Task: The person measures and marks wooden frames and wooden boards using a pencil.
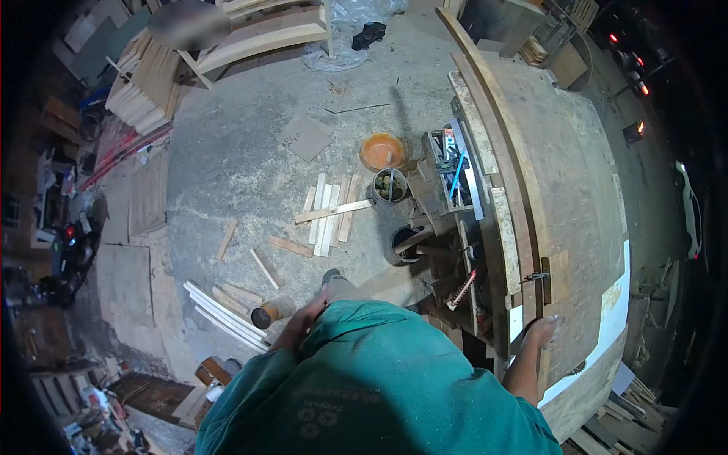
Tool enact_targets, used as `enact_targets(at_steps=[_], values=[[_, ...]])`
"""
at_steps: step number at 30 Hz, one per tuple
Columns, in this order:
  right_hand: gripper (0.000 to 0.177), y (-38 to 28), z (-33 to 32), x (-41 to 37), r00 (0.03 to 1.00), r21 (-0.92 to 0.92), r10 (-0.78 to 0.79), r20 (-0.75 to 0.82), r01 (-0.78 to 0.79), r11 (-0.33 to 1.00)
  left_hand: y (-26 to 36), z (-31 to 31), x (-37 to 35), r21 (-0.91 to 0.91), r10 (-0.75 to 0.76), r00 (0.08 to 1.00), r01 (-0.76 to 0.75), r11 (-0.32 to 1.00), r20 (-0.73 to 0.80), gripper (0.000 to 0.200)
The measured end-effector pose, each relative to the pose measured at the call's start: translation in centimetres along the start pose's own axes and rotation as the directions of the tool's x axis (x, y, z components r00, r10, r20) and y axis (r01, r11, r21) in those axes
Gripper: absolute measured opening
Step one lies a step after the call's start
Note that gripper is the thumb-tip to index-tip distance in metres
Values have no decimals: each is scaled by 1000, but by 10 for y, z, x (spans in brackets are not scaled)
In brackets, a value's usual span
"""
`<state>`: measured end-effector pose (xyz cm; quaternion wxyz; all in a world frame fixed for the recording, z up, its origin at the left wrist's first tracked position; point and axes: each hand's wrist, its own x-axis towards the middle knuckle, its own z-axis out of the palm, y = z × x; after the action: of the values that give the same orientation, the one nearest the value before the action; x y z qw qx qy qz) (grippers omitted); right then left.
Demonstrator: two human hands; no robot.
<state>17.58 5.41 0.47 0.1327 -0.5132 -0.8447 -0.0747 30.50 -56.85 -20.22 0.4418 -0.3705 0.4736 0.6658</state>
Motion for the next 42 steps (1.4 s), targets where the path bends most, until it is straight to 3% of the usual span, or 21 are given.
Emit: enact_targets(at_steps=[2, 4, 7, 9, 10, 13, 16, 19, 22, 24, 25, 28, 29, 30, 32, 34, 35, 38, 40, 42], values=[[48, 5, 11, 10, 999, 8, 3, 44, -3, 1000, 39, 22, -12, -264, 66, 984, -20, 964, 167, 81], [50, 7, 10, 9, 996, 0, 13, 85, -13, 1000, 92, 42, -52, -179, 313, 943, -291, 940, 111, 75], [50, 4, 5, 7, 996, -9, 11, 92, -10, 1000, 158, 51, -95, -371, 523, 821, -423, 827, 228, 61], [51, 13, 21, 13, 999, 5, -17, 28, 17, 1000, 157, 41, -68, 162, 586, 810, -578, 800, 3, 51], [48, 11, 19, 11, 1000, 0, -15, 28, 15, 1000, 156, 36, -52, 428, 640, 763, -550, 717, -92, 48], [45, 4, 7, 4, 999, -8, -16, 30, 16, 1000, 124, 28, -29, 689, 753, 587, -415, 594, -297, 48], [46, 6, 9, 5, 999, 26, -29, 26, 28, 999, 71, -4, 9, 597, 668, 660, -395, 698, -345, 46], [47, 12, 24, 13, 999, 81, -42, -13, 43, 996, 25, -28, 22, 63, 451, 855, -451, 890, -256, 44], [48, 8, 14, 5, 999, 72, -24, -26, 26, 997, -5, -43, 22, -33, 396, 877, -420, 907, -274, 41], [48, 6, 9, 7, 999, 51, -16, 49, 14, 999, -21, -50, 16, 1, 472, 842, -489, 872, -263, 35], [50, -6, -25, -15, 996, 58, -69, 60, 65, 996, -30, -53, 12, 16, 506, 821, -521, 854, -266, 32], [53, 28, 24, 19, 956, 151, -293, 30, 285, 946, -50, -65, 11, -366, 357, 900, -429, 826, -249, 23], [53, 33, 31, 23, 963, 151, -263, 59, 252, 956, -70, -79, 31, -57, 487, 813, -530, 846, -319, 22], [54, 33, 31, 24, 969, 150, -232, 84, 218, 964, -96, -97, 67, 261, 618, 712, -560, 786, -334, 22], [55, 17, 13, 24, 967, 150, -220, 125, 201, 968, -114, -91, 65, 426, 584, 699, -419, 802, -412, 25], [56, -3, -42, -21, 958, 165, -234, 168, 207, 964, -78, -70, -1, 138, 226, 812, -180, 974, -538, 30], [60, 9, -15, -2, 947, 327, -256, 193, 184, 927, -88, -70, 2, 186, 278, 787, -209, 960, -550, 32], [65, 45, 53, 56, 900, 330, -431, 60, 390, 860, -111, -79, 10, 330, 382, 738, -225, 917, -556, 36], [67, 26, 12, 17, 918, 316, -392, 62, 355, 880, -117, -85, 13, 402, 367, 749, -146, 904, -552, 38], [69, 22, 2, 8, 920, 311, -385, 72, 346, 885, -127, -89, 28, 374, 385, 735, -191, 908, -559, 37]])
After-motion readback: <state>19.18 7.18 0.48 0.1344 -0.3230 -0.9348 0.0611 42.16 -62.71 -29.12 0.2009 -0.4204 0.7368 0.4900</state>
